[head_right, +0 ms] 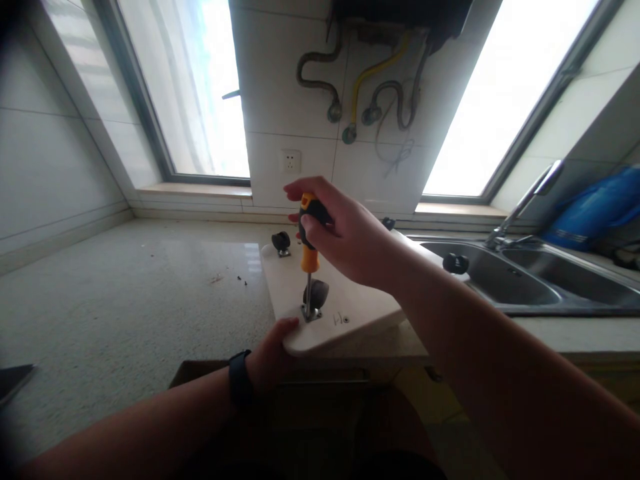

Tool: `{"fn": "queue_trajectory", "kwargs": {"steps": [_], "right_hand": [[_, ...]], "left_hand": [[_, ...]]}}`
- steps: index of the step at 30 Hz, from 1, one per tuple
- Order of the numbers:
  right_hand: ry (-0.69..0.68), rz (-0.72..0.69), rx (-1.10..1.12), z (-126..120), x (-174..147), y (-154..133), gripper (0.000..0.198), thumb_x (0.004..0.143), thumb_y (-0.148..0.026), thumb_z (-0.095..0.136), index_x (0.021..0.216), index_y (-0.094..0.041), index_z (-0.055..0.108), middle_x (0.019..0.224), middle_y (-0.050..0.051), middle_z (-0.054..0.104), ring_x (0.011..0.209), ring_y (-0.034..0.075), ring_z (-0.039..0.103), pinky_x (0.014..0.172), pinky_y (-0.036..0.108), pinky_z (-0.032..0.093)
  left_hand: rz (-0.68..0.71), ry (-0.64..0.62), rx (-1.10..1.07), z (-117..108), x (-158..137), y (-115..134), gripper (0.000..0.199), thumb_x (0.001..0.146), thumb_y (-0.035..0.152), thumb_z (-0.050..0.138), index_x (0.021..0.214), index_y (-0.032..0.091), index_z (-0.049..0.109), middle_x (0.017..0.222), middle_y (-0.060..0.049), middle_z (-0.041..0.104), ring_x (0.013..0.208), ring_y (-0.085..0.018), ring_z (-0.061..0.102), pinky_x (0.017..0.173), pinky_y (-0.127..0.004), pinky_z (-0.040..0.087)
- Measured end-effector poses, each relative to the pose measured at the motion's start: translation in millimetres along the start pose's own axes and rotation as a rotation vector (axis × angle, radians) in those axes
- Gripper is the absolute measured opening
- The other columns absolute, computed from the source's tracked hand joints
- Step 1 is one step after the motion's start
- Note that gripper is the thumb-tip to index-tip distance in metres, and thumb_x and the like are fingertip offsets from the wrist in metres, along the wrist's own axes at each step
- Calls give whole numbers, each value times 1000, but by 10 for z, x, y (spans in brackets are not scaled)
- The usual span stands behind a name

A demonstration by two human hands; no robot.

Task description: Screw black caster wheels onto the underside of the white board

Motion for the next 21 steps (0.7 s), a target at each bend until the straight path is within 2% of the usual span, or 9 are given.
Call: {"fn": "queue_trajectory", "kwargs": {"steps": [2,5,7,9,11,13,16,18,21], "right_hand": [[19,15,-30,-20,-3,-17,35,92,-30,66,126,-27,58,117,5,65,95,18,69,76,34,59],[173,-15,-318,-34,-19,-74,30,81,-37,80,103,-24,64,84,-1,63,69,13,58,61,31,50],[270,-56,-500,-25,-34,-104,28,77,-38,83,88,-22,62,74,-3,58,64,12,50,58,31,44],[301,-60,-567,-11,-44,-107,28,79,-42,80,85,-22,61,72,-2,58,64,13,49,58,33,43],[249,-12,-467,-10,-41,-81,23,87,-42,71,100,-23,66,82,1,64,68,15,56,61,34,48],[137,55,-215,-24,-25,-46,31,93,-33,59,124,-27,63,109,4,70,85,18,67,71,35,56],[-42,123,130,-61,11,-23,50,93,-23,56,141,-32,54,141,5,60,110,20,69,89,38,60],[-76,137,163,-80,30,-33,49,92,-27,61,141,-30,56,133,6,66,106,21,71,88,39,61],[61,101,-84,-83,37,-66,42,88,-42,72,126,-26,67,101,4,73,84,19,71,74,37,61]], "left_hand": [[17,-5,18,4,-3,3,41,81,35,75,113,11,75,116,-14,77,117,-32,68,118,-46,36],[23,-27,41,17,-4,5,40,81,37,74,111,10,76,113,-14,78,116,-33,69,118,-47,36],[30,-33,36,23,-5,6,41,80,38,74,110,10,76,114,-14,78,116,-33,69,118,-46,35],[32,-29,29,23,-5,7,42,80,37,75,111,10,76,116,-14,77,117,-33,68,119,-46,35],[19,-11,34,16,-5,7,43,81,37,74,113,9,75,116,-16,77,117,-34,68,118,-46,35],[2,-10,39,9,-7,7,45,82,37,73,117,8,73,119,-17,76,119,-35,67,118,-48,36],[5,-44,34,6,-15,13,45,82,38,74,118,10,73,122,-17,75,122,-36,65,118,-50,35],[5,-60,22,4,-20,17,43,84,37,73,117,10,73,123,-17,74,126,-36,64,119,-49,34],[-3,-45,14,-9,-15,12,41,85,36,72,116,10,73,121,-16,75,126,-35,64,121,-48,32]]}}
Point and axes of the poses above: each hand's wrist, its own x-axis towards the middle knuckle, its own z-axis out of the palm, y = z × x, the point moved 1 cm from there along x, towards the middle knuckle
